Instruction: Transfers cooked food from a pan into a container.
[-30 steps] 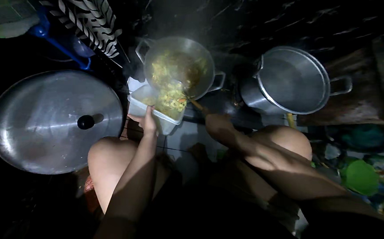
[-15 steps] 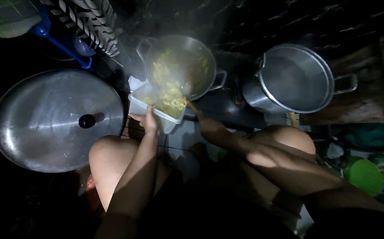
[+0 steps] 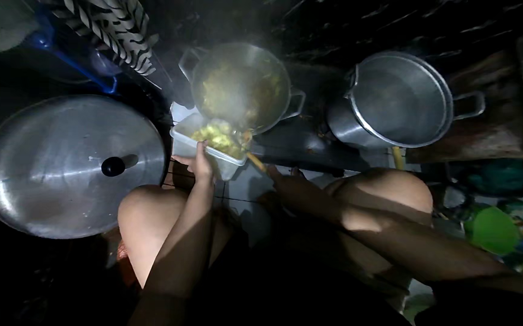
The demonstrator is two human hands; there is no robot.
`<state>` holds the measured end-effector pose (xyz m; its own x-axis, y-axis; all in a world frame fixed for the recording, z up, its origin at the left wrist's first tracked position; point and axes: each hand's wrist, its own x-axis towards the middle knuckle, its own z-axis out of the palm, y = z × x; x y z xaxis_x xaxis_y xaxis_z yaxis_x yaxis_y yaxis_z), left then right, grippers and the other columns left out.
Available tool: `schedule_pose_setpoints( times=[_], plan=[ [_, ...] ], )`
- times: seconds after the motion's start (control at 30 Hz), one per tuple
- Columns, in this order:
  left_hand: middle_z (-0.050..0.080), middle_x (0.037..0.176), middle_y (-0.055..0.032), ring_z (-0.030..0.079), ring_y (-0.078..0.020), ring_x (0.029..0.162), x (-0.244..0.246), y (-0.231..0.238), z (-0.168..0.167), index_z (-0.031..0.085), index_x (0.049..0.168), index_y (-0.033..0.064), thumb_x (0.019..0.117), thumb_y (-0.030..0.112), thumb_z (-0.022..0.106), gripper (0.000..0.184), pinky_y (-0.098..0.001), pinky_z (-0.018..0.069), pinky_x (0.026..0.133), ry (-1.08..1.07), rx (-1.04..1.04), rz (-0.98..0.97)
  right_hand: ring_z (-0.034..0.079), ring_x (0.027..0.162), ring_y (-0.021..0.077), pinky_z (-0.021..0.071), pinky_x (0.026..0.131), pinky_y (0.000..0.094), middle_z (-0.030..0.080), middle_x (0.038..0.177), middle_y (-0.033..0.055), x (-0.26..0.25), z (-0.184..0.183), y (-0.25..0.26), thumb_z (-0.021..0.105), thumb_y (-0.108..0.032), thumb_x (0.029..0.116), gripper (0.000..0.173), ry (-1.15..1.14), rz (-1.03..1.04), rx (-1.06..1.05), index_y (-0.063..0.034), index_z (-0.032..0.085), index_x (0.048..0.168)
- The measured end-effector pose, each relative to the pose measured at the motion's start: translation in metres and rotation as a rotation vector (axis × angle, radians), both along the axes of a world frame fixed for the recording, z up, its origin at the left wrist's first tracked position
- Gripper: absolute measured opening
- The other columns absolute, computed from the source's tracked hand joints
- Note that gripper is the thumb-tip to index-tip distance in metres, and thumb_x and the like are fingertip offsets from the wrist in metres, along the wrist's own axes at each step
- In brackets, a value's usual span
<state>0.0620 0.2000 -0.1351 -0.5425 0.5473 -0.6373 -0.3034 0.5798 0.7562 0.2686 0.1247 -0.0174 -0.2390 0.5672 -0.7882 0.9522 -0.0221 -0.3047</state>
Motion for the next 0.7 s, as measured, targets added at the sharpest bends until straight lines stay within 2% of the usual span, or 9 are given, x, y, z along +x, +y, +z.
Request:
schedule_pose_setpoints(
  times=[0.07, 0.13, 0.2, 0.27, 0.33, 0.4, 0.47, 0.57, 0.7],
  plan=[
    [0.022, 0.160, -0.0314, 0.041, -0.0458, 0.136, -0.001, -0.001, 0.001, -0.023, 0.160, 0.0306, 0.0792, 0.044, 0.079, 0.131, -0.0612, 0.0468, 0.099, -0.003, 0.022, -0.011, 0.063, 0.116, 0.0465, 0.0499, 0.098, 0.0600, 0.061, 0.127, 0.0293, 0.001, 0.006, -0.004, 0.046, -0.019, 0.1092, 0.063, -0.002, 0.007, 0.049, -0.0086, 0.017, 0.164],
    [0.020, 0.162, -0.0298, 0.040, -0.0448, 0.138, -0.001, -0.001, 0.000, -0.022, 0.161, 0.0307, 0.0785, 0.043, 0.080, 0.131, -0.0608, 0.0463, 0.100, 0.001, 0.041, -0.017, 0.067, 0.105, 0.0461, 0.0544, 0.088, 0.0603, 0.065, 0.117, 0.0275, 0.007, 0.005, 0.008, 0.050, -0.014, 0.1066, 0.060, -0.017, -0.051, 0.241, -0.0088, 0.025, 0.161],
    [0.020, 0.161, -0.0309, 0.040, -0.0459, 0.137, -0.001, -0.001, 0.000, -0.020, 0.161, 0.0309, 0.0768, 0.042, 0.082, 0.133, -0.0616, 0.0459, 0.099, 0.010, 0.046, -0.016, 0.069, 0.100, 0.0458, 0.0552, 0.083, 0.0617, 0.067, 0.115, 0.0254, 0.012, 0.007, 0.047, 0.048, -0.013, 0.1073, 0.063, -0.127, -0.161, 0.297, -0.0156, 0.020, 0.164],
    [0.020, 0.160, -0.0324, 0.040, -0.0467, 0.136, 0.000, -0.001, 0.002, -0.021, 0.161, 0.0312, 0.0768, 0.044, 0.082, 0.134, -0.0617, 0.0457, 0.098, 0.021, 0.015, -0.021, 0.068, 0.103, 0.0489, 0.0545, 0.084, 0.0639, 0.067, 0.117, 0.0281, 0.020, 0.002, 0.087, 0.048, -0.012, 0.1069, 0.058, -0.242, -0.245, 0.398, -0.0106, 0.028, 0.161],
    [0.017, 0.162, -0.0322, 0.037, -0.0473, 0.139, -0.001, 0.000, 0.003, -0.022, 0.161, 0.0312, 0.0777, 0.051, 0.082, 0.134, -0.0625, 0.0449, 0.100, 0.020, -0.026, -0.026, 0.066, 0.110, 0.0510, 0.0530, 0.087, 0.0651, 0.064, 0.124, 0.0304, 0.029, -0.007, 0.120, 0.050, -0.009, 0.1052, 0.059, -0.296, -0.325, 0.444, -0.0073, 0.029, 0.160],
    [0.018, 0.161, -0.0327, 0.038, -0.0481, 0.138, -0.002, 0.000, 0.000, -0.020, 0.161, 0.0313, 0.0767, 0.067, 0.077, 0.133, -0.0637, 0.0455, 0.098, 0.047, -0.063, -0.034, 0.064, 0.116, 0.0505, 0.0521, 0.090, 0.0660, 0.062, 0.131, 0.0296, 0.036, -0.018, 0.144, 0.052, -0.009, 0.1042, 0.059, -0.304, -0.402, 0.441, -0.0077, 0.031, 0.160],
    [0.019, 0.162, -0.0318, 0.040, -0.0480, 0.138, -0.004, 0.000, -0.004, -0.018, 0.162, 0.0322, 0.0803, 0.075, 0.068, 0.126, -0.0649, 0.0451, 0.099, 0.055, -0.047, -0.019, 0.062, 0.121, 0.0483, 0.0512, 0.093, 0.0654, 0.061, 0.136, 0.0277, 0.034, -0.027, 0.158, 0.054, -0.011, 0.1034, 0.055, -0.281, -0.485, 0.397, -0.0048, 0.038, 0.156],
    [0.020, 0.164, -0.0284, 0.038, -0.0445, 0.141, -0.007, -0.002, -0.003, -0.016, 0.162, 0.0310, 0.0914, 0.077, 0.051, 0.108, -0.0635, 0.0434, 0.103, 0.023, 0.023, 0.008, 0.061, 0.123, 0.0459, 0.0498, 0.097, 0.0643, 0.060, 0.137, 0.0270, 0.020, -0.040, 0.169, 0.052, -0.016, 0.1048, 0.046, -0.178, -0.506, 0.352, 0.0004, 0.046, 0.147],
    [0.016, 0.165, -0.0272, 0.035, -0.0435, 0.144, -0.011, -0.002, -0.004, -0.019, 0.162, 0.0307, 0.0971, 0.073, 0.044, 0.100, -0.0624, 0.0419, 0.107, -0.030, 0.081, 0.010, 0.058, 0.128, 0.0457, 0.0474, 0.101, 0.0655, 0.058, 0.140, 0.0267, 0.002, -0.054, 0.174, 0.053, -0.016, 0.1040, 0.045, -0.080, -0.429, 0.335, -0.0006, 0.050, 0.147]
  ],
)
